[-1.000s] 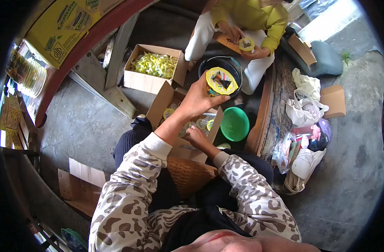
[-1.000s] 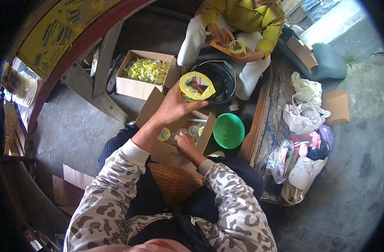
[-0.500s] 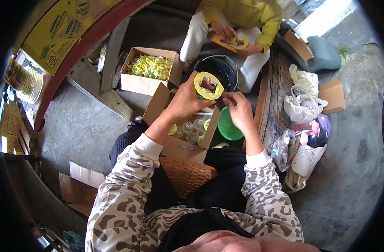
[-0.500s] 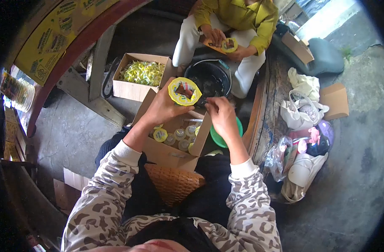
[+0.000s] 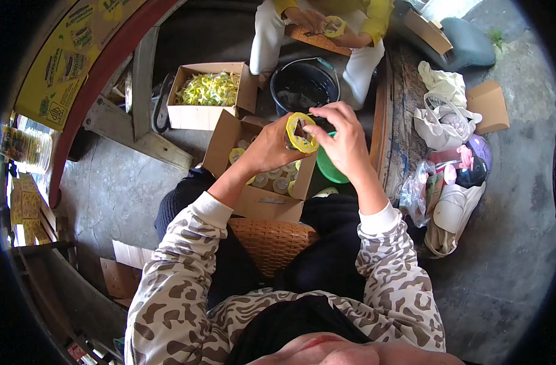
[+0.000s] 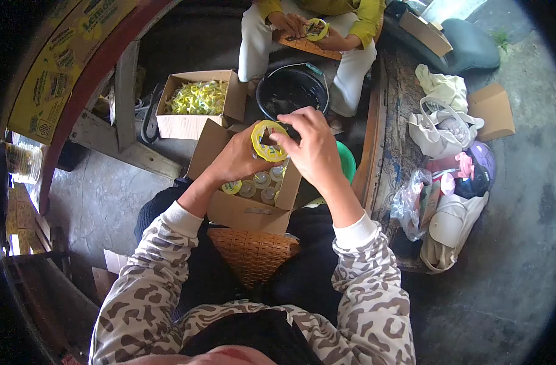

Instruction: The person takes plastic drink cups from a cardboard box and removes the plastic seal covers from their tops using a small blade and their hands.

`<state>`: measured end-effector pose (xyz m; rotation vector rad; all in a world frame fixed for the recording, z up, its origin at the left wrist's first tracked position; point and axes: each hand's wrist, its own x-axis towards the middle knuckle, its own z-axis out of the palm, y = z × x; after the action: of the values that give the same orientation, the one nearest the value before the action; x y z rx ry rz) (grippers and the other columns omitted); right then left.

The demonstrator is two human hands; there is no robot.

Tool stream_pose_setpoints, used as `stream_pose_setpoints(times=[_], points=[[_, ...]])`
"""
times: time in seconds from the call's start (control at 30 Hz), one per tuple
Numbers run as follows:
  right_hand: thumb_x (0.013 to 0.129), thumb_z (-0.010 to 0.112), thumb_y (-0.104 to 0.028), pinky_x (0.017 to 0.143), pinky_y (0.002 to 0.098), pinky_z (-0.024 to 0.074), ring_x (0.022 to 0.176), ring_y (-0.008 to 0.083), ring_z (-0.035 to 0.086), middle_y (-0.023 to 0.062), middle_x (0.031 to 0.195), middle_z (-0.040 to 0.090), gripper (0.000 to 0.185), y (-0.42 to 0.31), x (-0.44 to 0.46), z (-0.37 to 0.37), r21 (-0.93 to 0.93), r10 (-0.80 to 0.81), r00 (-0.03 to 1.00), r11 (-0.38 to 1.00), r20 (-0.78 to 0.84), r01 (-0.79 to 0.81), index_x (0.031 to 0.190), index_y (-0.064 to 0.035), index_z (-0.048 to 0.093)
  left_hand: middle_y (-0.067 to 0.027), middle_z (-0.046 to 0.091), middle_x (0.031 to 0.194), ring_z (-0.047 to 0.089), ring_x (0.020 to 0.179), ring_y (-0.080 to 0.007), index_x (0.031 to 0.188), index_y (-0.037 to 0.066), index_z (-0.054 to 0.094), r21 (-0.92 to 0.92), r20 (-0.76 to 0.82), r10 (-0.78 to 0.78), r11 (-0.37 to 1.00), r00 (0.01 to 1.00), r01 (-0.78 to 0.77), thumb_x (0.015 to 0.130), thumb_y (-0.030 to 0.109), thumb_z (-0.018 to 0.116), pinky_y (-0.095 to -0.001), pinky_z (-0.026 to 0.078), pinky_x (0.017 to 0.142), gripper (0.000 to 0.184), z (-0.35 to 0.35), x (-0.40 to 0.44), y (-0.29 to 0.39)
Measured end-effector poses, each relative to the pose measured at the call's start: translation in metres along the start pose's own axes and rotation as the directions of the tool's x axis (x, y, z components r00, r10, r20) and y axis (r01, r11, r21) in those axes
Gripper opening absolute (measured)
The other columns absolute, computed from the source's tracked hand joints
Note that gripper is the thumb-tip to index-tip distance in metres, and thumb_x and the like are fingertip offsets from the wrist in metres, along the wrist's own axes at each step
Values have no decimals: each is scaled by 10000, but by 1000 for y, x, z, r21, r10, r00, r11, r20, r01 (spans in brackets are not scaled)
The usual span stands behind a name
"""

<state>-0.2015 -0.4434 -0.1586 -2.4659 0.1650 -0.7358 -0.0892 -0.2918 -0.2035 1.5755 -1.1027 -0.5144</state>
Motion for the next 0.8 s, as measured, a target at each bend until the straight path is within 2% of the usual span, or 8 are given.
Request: stream_pose_setpoints(times=[0.1,0.2,0.33,0.4,0.43,0.63,0.7,0.8], points=[[734,814,-133,842,387,507,926,273,614,79,975,621,306,-1,-5,5,-44,-33,998,998,52,35,1010,-50,711,-131,668,1039,663,946,-233,1164,23,553,39,13,17,999,1000,-17,718,181,875,-362,515,853,572,4,-2,1],[741,791,-94,827,387,515,907,271,620,76,950,624,251,-7,-9,9,-110,-39,997,993,72,47,971,-45,703,-165,678,1025,683,924,-357,1138,21,552,47,-3,-5,999,1000,5,671,168,884,-390,538,794,592,6,-4,0],[781,740,-52,765,380,533,855,271,633,81,903,625,156,-6,-10,16,-96,-105,994,990,9,106,929,-38,692,-176,680,1020,681,950,-367,1129,18,549,29,7,-71,997,997,71,657,172,888,-394,538,800,601,8,-6,0],[789,734,-53,756,381,534,849,271,635,82,901,625,142,-5,-11,18,-101,-104,995,989,1,103,924,-37,692,-149,689,1006,694,944,-270,1136,16,549,41,23,-60,997,998,59,678,238,909,-365,535,820,624,8,-5,-2],[798,728,-54,748,383,535,843,271,638,82,900,625,128,-5,-10,18,-103,-102,995,990,-4,101,919,-36,692,-149,689,1006,694,944,-270,1136,16,549,41,22,-57,998,998,56,678,238,909,-365,535,820,624,8,-5,-1],[816,717,-61,737,385,535,828,269,641,76,877,624,96,-7,-10,19,-97,-81,997,992,-14,79,906,-40,692,-159,689,1021,697,963,-292,1136,15,565,65,39,-47,997,998,45,685,220,894,-373,534,823,595,6,-4,2],[818,717,-64,725,388,534,816,272,641,74,875,622,96,-5,-10,19,-96,-80,997,992,-21,78,908,-44,692,-189,688,975,674,935,-399,1140,22,551,49,21,-22,999,1000,21,668,179,862,-417,538,809,587,7,-5,1],[823,723,-66,700,380,532,785,273,645,78,867,625,87,-6,-10,19,-62,-29,999,998,-24,28,902,-43,694,-185,689,961,681,915,-392,1124,21,550,27,10,-10,1000,1000,10,686,163,852,-408,542,791,550,8,-5,1]])
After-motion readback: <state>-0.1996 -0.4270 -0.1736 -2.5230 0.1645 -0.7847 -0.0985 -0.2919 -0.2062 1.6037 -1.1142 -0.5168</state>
